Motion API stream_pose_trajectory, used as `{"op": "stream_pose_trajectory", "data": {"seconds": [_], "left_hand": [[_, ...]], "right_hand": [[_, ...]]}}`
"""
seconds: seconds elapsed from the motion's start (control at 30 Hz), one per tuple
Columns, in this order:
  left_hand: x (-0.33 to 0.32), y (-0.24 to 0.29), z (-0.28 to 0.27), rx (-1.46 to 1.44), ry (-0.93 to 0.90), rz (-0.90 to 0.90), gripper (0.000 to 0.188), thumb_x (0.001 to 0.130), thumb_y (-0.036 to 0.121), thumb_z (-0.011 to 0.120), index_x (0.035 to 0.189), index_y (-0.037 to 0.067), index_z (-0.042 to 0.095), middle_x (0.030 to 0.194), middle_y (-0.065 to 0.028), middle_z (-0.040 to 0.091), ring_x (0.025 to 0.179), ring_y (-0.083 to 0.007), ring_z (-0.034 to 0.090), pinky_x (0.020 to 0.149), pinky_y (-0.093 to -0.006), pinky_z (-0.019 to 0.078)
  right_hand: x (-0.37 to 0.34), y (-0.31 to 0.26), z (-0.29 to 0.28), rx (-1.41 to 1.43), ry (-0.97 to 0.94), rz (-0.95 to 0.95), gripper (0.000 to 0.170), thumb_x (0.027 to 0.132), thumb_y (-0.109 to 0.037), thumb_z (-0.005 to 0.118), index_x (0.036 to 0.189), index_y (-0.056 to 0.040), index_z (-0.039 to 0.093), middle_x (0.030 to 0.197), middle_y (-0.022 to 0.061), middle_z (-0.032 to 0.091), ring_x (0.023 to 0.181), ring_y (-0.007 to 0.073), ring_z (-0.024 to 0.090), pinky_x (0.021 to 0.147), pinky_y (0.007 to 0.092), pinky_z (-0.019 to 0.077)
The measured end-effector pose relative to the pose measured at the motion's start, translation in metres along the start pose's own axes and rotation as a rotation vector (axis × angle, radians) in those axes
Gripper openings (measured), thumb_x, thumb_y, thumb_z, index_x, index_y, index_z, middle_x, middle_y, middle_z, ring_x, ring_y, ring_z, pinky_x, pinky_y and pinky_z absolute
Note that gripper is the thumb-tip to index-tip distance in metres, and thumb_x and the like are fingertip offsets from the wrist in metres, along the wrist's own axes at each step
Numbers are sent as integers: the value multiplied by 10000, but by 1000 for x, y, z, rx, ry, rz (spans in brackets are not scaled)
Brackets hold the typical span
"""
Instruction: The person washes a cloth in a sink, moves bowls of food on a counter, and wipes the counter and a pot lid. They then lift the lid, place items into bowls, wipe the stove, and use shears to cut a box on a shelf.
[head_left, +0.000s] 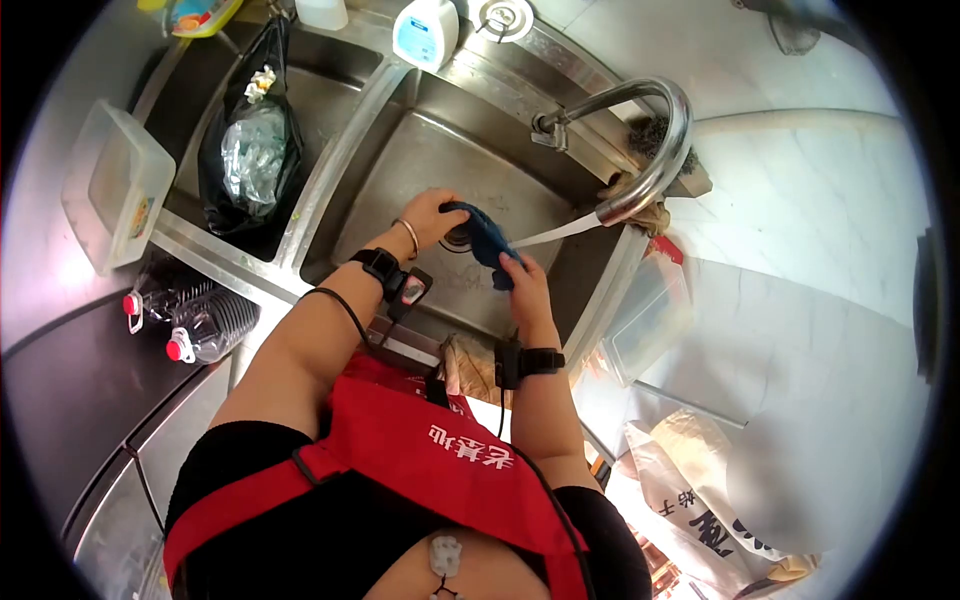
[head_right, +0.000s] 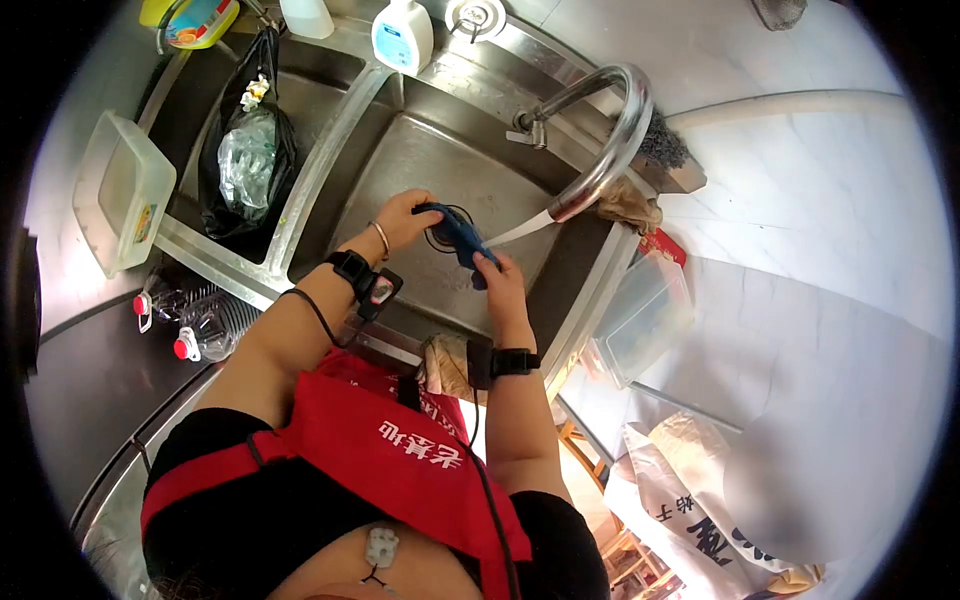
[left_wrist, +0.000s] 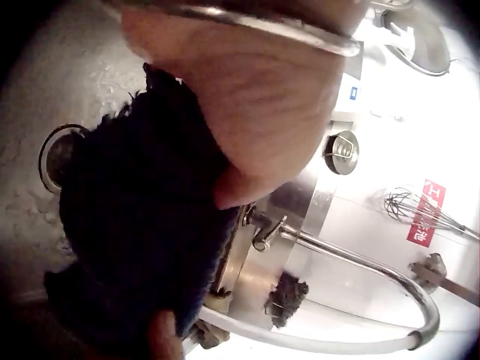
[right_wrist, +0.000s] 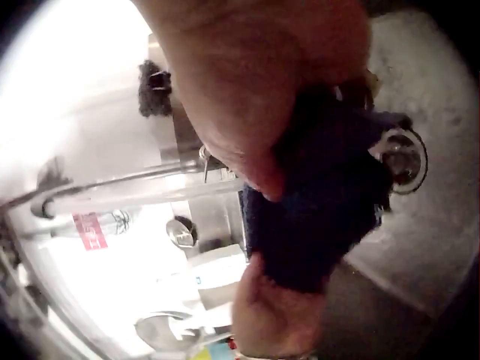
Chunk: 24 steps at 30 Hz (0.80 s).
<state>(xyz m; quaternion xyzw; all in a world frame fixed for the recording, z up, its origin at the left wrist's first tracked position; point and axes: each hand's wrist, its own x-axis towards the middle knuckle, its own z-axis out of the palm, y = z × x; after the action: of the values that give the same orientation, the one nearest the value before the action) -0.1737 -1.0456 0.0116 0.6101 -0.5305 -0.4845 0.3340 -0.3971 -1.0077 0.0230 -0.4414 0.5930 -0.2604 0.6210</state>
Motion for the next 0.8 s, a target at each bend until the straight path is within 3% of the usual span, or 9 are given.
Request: {"op": "stream_pose_trajectory", "data": {"seconds": [0.03,0.13,0.23,0.3,0.47,0.53,0.57,0.63,0.8], "left_hand": [[1,-5,3,-1,-1,1,198,771,191,627,826,2,603,763,-75,604,721,-141,556,656,-280,445],[1,-6,12,-175,-107,-202,261,772,250,613,868,8,617,807,-151,615,742,-241,586,693,-328,458],[-9,-6,26,-182,-221,-301,277,805,255,560,913,4,607,925,-174,609,823,-278,591,746,-346,460],[-18,-25,44,34,-241,-122,319,829,271,510,1000,11,579,1014,-181,581,896,-279,575,779,-342,461],[-40,-29,66,138,-396,-83,476,842,423,482,1148,60,516,1180,-170,523,1076,-306,505,856,-342,426],[-48,-16,74,-443,-355,-566,653,843,556,444,1308,101,393,1258,-138,482,1116,-270,491,903,-351,401],[-51,-1,73,-441,-356,-566,653,843,556,444,1308,101,393,1258,-138,482,1116,-270,491,903,-351,401],[-55,28,66,-692,-329,-864,771,786,689,377,1286,103,403,1243,-116,489,1095,-262,500,894,-373,409],[-40,9,72,-1265,-301,-887,619,769,619,503,1082,85,508,1016,-95,575,938,-217,567,819,-375,457]], "right_hand": [[0,-4,3,417,-32,125,231,801,-201,600,948,-23,587,918,91,597,816,207,579,710,309,445],[-1,-23,11,771,2,142,222,840,-167,515,1001,-18,548,927,66,604,850,202,585,773,320,461],[-7,-32,9,837,90,197,213,855,-164,476,1015,-31,521,960,79,596,859,205,583,794,344,466],[-8,-24,5,872,75,198,210,854,-162,478,1019,-38,517,955,76,594,860,206,582,792,346,467],[-14,-16,7,850,57,209,224,854,-152,477,1052,-50,497,954,66,582,871,200,575,782,335,470],[-15,-16,12,805,70,203,232,856,-143,473,1069,-51,487,957,61,572,882,194,569,787,322,467],[-15,-17,15,806,72,202,232,856,-143,473,1069,-51,487,957,61,572,882,194,569,787,322,467],[-16,-19,22,803,-20,133,290,858,-119,478,1130,-20,467,1013,67,564,895,174,564,801,307,463],[-25,-23,35,897,-67,197,316,854,-124,471,1144,0,462,1056,101,561,930,199,563,822,322,453]]}}
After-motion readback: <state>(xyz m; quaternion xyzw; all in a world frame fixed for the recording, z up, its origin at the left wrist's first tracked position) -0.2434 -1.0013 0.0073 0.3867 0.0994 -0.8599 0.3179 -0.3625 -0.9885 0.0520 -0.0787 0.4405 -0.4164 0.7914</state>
